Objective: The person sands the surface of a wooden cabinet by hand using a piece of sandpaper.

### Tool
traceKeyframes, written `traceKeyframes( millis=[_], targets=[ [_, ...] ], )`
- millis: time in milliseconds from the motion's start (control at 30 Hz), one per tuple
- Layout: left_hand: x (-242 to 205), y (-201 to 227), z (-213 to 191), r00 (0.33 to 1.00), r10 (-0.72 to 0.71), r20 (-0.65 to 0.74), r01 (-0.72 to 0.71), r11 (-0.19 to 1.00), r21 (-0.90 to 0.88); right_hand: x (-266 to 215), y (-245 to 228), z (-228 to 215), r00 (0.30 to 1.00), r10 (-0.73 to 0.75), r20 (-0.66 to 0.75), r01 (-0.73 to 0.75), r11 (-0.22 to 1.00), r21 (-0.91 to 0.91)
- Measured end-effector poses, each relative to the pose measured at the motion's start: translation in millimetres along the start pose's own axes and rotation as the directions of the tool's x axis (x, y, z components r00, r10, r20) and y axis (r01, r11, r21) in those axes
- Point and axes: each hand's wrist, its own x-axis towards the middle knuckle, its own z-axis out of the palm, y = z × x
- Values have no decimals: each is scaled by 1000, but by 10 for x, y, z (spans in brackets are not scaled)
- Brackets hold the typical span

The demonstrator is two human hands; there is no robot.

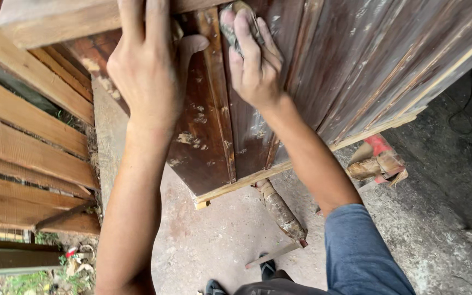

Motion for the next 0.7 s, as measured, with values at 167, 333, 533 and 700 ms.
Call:
traceKeyframes(
  millis=[167, 333, 533, 700],
  targets=[
    [-29, -10, 136, 999, -33, -31, 34, 999, 15, 72, 174, -413, 995, -7, -100, -5, 994, -111],
    [8, 25, 160, 991, -31, -130, 29, 999, -15, 373, 262, -108, 953, -301, 7, 302, 953, -21],
    [-11, 50, 244, 985, -123, -119, 131, 989, 63, 229, 40, -258, 994, -109, -7, 103, 960, -260],
    [-2, 39, 219, 984, -42, -171, 43, 999, 5, 299, 488, -380, 964, -264, -25, 254, 946, -203]
  ],
)
